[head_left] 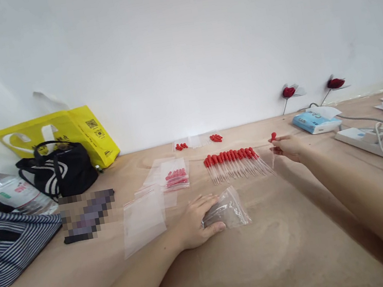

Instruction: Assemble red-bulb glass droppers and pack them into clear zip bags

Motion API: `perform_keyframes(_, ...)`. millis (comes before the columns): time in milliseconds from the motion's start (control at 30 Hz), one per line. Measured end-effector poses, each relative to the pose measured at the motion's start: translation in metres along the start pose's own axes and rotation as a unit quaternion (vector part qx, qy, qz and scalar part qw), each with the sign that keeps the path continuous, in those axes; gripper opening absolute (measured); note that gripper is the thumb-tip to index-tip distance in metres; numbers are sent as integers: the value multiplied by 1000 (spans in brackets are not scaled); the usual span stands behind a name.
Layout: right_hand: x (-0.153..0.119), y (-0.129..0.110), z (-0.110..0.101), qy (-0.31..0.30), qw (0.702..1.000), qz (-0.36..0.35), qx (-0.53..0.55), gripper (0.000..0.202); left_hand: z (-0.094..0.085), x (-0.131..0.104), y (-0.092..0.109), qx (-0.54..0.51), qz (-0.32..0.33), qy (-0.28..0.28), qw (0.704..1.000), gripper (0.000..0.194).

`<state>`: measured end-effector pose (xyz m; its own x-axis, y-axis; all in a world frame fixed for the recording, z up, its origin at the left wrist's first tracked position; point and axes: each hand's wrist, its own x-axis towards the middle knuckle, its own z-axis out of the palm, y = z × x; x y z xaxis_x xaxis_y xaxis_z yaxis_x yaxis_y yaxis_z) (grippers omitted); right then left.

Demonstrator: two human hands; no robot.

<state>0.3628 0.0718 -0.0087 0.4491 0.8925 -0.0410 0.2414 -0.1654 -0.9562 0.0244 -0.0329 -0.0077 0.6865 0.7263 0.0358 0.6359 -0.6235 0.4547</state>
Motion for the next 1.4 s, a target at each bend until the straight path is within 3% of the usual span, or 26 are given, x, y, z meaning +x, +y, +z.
perform_keyframes(100, -22, 0, 2, -1, 994, -43, 102, 10, 1, -1, -1, -1, 3, 1, 1000, 59)
perform_keyframes(167, -46, 5, 11, -25, 969, -93, 229, 22, 2, -2, -1, 1, -2, 0, 1000, 60)
perform_keyframes(233, -73, 12, 22, -59, 952, -111, 278, 34, 2, -2, -1, 1, -13, -1, 1000, 62)
perform_keyframes(367, -111, 18, 42, -74, 946, -115, 296, 52, 3, 0, -2, -2, -18, 2, 1000, 63)
perform_keyframes(500, -127, 15, 53, -63, 944, -110, 306, 51, 3, 1, -2, -2, -16, 4, 1000, 63)
perform_keyframes(600, -137, 15, 61, -93, 942, -90, 311, 46, 3, 0, -1, 1, -19, 6, 1000, 64)
perform_keyframes(733, -149, 20, 68, -176, 942, -104, 265, 37, 1, 2, 3, 0, -12, 10, 1000, 63)
perform_keyframes(867, -152, 22, 64, -258, 943, -182, 108, 24, 2, 5, 6, -8, 2, 33, 999, 62)
perform_keyframes(1033, -148, 14, 54, -323, 880, -334, -98, 13, 3, 6, 10, 8, -15, 91, 996, 65)
perform_keyframes(1133, -148, 10, 53, -320, 864, -366, -128, 20, -1, 2, 9, 1, -2, 107, 994, 56)
perform_keyframes(1267, -150, 14, 55, -304, 874, -358, -125, 22, -7, -10, 1, -17, 23, 65, 997, 44)
perform_keyframes(1400, -131, 19, 51, -256, 918, -291, -81, 17, -9, -19, -5, -22, 12, 37, 999, 42)
